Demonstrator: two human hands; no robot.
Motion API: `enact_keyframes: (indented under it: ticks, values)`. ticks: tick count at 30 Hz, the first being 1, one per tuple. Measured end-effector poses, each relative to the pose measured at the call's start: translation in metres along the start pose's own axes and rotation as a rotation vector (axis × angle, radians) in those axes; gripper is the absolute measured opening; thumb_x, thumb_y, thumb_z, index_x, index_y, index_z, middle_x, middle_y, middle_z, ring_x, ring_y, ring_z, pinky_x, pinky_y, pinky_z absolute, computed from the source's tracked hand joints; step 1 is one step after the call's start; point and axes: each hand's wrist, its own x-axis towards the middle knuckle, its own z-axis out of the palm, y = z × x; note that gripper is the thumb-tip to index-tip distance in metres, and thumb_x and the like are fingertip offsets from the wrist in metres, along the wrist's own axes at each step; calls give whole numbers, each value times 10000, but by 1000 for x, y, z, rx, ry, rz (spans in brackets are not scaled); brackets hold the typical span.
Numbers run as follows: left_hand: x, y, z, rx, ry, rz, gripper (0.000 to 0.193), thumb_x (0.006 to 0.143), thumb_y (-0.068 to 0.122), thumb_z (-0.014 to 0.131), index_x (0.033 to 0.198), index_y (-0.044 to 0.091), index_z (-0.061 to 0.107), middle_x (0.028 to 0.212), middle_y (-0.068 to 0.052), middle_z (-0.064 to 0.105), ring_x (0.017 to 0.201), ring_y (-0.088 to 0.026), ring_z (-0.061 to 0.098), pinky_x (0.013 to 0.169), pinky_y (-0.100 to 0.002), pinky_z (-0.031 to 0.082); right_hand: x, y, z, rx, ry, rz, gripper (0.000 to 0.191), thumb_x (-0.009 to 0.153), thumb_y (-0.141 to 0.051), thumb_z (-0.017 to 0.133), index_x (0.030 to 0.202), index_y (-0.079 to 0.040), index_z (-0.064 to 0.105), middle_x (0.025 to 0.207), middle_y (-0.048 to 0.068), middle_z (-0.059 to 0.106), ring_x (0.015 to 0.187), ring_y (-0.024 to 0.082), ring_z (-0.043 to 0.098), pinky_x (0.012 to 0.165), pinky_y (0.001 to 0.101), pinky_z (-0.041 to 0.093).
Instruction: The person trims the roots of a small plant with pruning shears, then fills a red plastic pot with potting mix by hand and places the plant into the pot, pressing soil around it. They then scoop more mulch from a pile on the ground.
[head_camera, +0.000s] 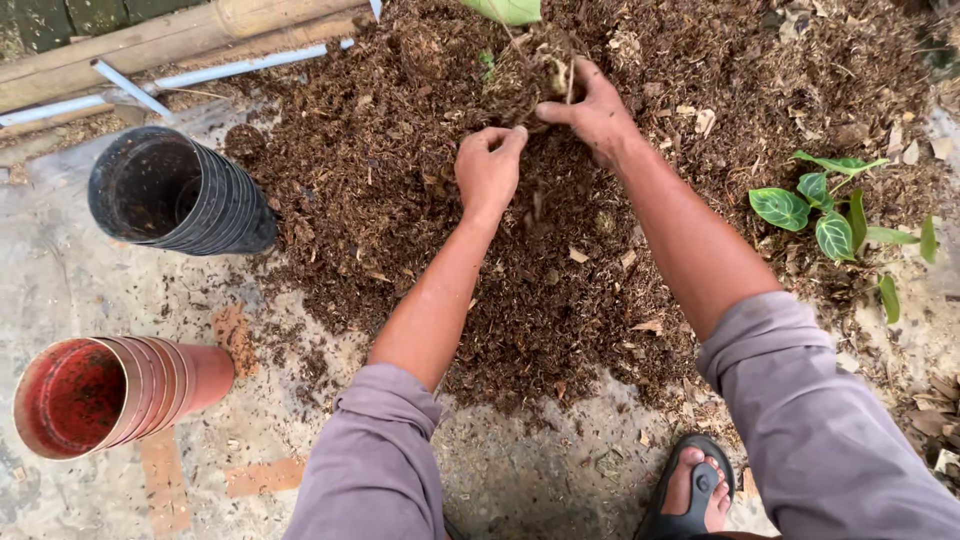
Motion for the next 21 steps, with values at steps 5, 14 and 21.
enact_keyframes:
  ticks: [5, 14, 21]
  values:
    - [18, -2, -9, -139, 152, 59, 313, 947, 320, 638, 1189, 135, 709, 1337, -111, 654, 1221, -239, 630, 1079, -487, 466, -9, 5, 10, -126, 33, -25, 187, 837, -75, 778, 1000, -157, 740, 1082, 25, 778, 1011, 152, 712, 1063, 452, 493]
    - [31, -2, -27, -275, -122, 148, 227, 946, 239, 706, 1127, 120, 774, 1093, -72, 761, 1013, -183, 674, 972, -429, 529, -49, 13, -4, -240, -102, -378, 106, 875, -12, 733, 897, -116, 737, 1044, 43, 751, 953, 157, 692, 945, 411, 588]
    - [17, 18, -53, -424, 41, 360, 90, 930, 110, 739, 1003, 85, 786, 866, -25, 771, 721, -112, 649, 674, -266, 565, -76, -7, -14, -185, 36, -462, 535, 948, 8, 669, 1443, -131, 520, 1236, 88, 653, 1038, 161, 665, 889, 331, 595]
